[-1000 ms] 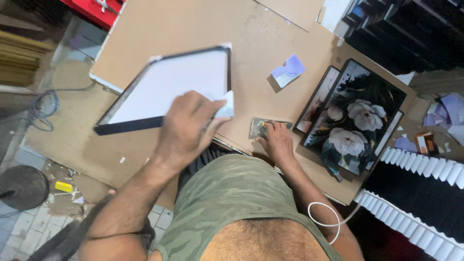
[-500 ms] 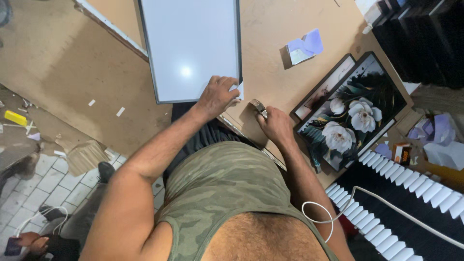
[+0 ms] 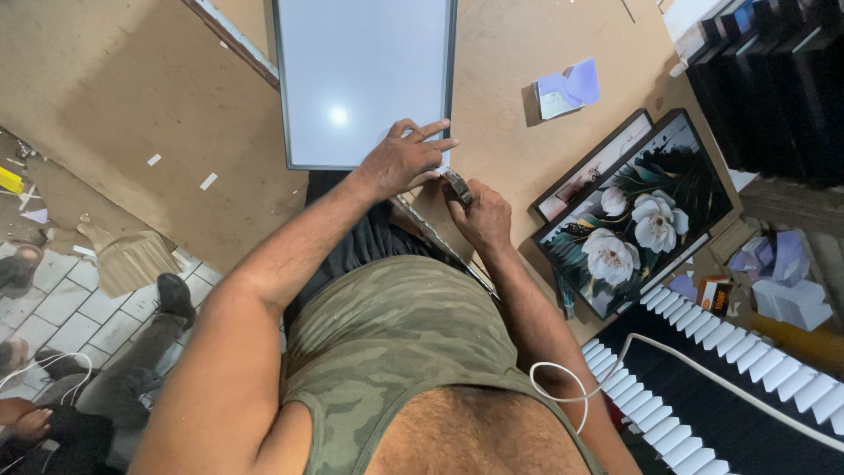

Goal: The person folds white paper corner protectors and staples them, then fits each folded protector onto the corner of a picture frame. They rotate the frame between corners, working through several framed artworks on the worktable one at a time.

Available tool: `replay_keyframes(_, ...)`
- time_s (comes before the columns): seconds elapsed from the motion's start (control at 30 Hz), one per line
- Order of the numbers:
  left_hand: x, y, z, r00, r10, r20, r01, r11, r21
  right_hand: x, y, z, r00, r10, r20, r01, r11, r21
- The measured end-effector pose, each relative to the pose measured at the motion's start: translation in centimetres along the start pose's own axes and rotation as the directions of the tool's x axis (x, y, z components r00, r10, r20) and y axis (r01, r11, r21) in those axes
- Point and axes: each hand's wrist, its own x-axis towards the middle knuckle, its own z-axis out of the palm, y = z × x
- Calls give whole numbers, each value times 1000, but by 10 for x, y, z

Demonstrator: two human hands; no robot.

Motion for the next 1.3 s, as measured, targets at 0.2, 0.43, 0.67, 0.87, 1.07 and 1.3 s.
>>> replay_keyframes(0.2,-11,-3,-7,998,61,36,-62,997,49,-19,-2,2,995,62,-76,-72,989,-130)
replay_keyframes(0.43,-111,-35,-55,972,-215,-93,233,930,285,-20,3,-31,953,58,-296,-144,950,-277)
replay_keyframes(0.67,-107,13,-153,985,-140,-96,168,893,417,101,40,-92,888,-84,-451,-56,956,-288)
replay_keyframes(0.87,-70,75,-290,991,47,-124,-38,997,74,127,34,-116,970,104,-220,-152,965,-213)
replay_keyframes(1.07,-12,69,-314,957,234,-170,-282,887,-367,121,25,-135,914,158,-373,-176,984,-14)
replay_keyframes(1.3,69,51,-274,845,235,-480,-407,866,-292,84,-59,-221,689,43,-724,144,970,194)
